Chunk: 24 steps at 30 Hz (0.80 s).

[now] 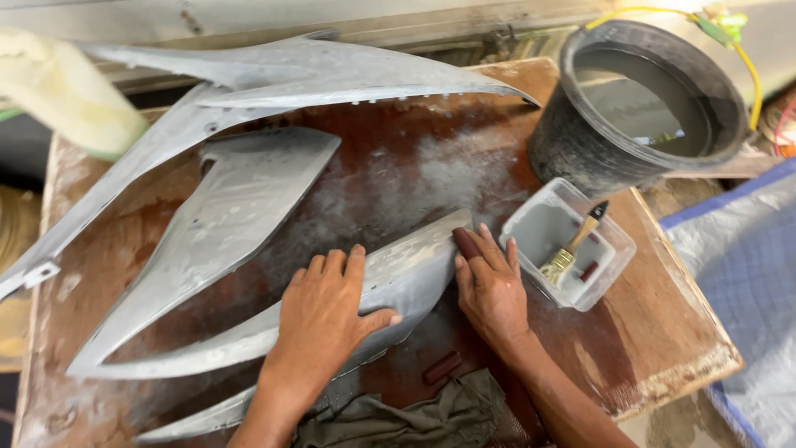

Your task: The person sands a grey car fender with a sanding block on a wooden workbench. They repeatedly dip the sanding block into a container of water to keep it wet while smoothing the surface of the fender. Other car parts are visible on the table nearby.

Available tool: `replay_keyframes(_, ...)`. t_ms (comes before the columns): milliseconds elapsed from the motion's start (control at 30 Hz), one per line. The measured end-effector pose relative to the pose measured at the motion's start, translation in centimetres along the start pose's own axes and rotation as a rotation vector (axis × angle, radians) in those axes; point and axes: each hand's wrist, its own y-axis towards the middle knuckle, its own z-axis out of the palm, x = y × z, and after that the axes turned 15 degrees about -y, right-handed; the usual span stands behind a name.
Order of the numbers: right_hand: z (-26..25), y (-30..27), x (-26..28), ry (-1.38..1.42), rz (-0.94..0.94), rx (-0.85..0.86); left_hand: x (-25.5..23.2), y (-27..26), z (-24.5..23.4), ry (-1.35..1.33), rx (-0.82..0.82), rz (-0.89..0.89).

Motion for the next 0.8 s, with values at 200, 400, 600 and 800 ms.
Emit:
replay_keyframes(200, 0.9, -0.6, -0.5, -0.040, -0.018, 0.009, 2.8, -3.5, -7.1, -0.018, 0.236, -0.388)
replay_keyframes(400, -1.1, 0.2, 2.1, 0.015, -0.082, 0.069, 1.7, -3.5, -9.3, -0.175, 0.322, -0.500)
replay_keyframes(600, -1.5, -0.3, 7.8, 0.223, -0.255, 0.098, 2.8, -3.7, -8.3, -0.166, 0.286, -0.440)
replay_keyframes(800, -2.0, 0.5, 10.1, 0.296, -0.361, 0.113, 2.3, -3.5, -9.1, -0.209, 0.294, -0.490)
